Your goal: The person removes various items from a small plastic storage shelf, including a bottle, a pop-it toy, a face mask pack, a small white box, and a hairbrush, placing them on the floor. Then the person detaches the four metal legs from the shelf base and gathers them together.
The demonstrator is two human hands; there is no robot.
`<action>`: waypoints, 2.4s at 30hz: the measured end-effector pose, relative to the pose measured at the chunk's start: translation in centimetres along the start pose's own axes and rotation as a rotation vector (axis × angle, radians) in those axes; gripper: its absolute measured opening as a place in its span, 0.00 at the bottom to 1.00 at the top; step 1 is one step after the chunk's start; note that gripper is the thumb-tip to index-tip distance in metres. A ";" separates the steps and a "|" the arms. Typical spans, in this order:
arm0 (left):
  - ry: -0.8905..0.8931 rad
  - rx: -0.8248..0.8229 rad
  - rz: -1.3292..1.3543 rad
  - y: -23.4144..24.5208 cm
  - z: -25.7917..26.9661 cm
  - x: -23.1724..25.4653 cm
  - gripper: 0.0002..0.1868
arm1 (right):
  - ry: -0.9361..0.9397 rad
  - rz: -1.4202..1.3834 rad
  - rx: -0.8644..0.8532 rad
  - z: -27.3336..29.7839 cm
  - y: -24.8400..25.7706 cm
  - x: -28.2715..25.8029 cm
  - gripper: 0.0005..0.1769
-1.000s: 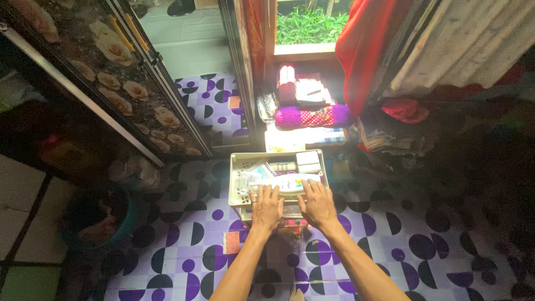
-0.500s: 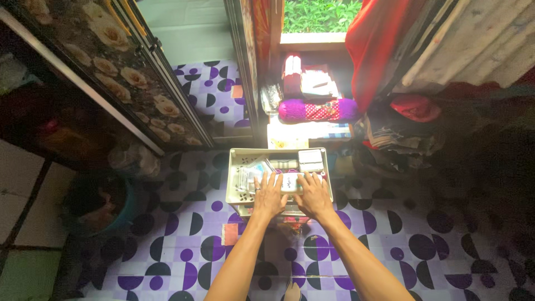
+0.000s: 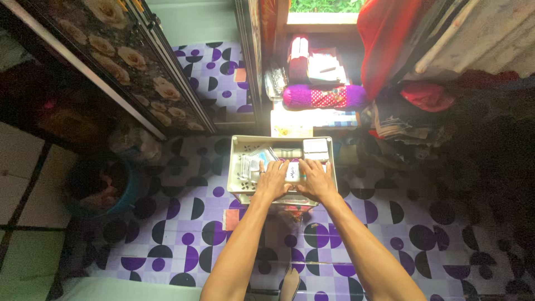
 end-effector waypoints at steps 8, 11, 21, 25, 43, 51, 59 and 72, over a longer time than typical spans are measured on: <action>-0.068 0.057 -0.038 1.3 0.4 1.0 0.47 | 0.072 0.012 0.055 -0.2 1.6 -0.9 0.51; -0.145 0.125 -0.049 2.3 1.0 1.7 0.45 | 0.068 0.013 0.043 -0.2 1.7 -0.8 0.52; -0.226 0.113 0.010 1.2 0.4 1.7 0.22 | 0.107 -0.195 0.193 -0.1 1.7 -0.8 0.37; -0.206 0.207 0.052 1.6 1.1 0.5 0.28 | 0.076 -0.118 0.164 -0.7 1.1 -0.5 0.40; -0.026 -0.043 0.112 1.4 -0.4 -2.6 0.35 | 0.036 -0.198 -0.093 -2.2 -0.2 0.5 0.46; -0.290 0.512 0.043 10.2 3.7 2.6 0.34 | 0.073 -0.315 0.212 1.0 6.0 -1.3 0.30; -0.008 0.643 0.686 10.5 7.2 2.6 0.31 | -0.178 -0.841 0.292 6.4 9.2 -0.7 0.28; -0.158 0.137 1.186 1.5 8.6 9.1 0.23 | -0.365 -1.069 0.444 16.9 3.2 3.7 0.23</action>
Point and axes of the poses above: each hand's wrist, its own z-axis away from the middle knuckle, its own y-axis out of the back of the hand, x = y × z, the point moved 10 cm from there along -z, towards the middle knuckle, and after that the axes turned 1 degree about -x, right-handed, at the moved point
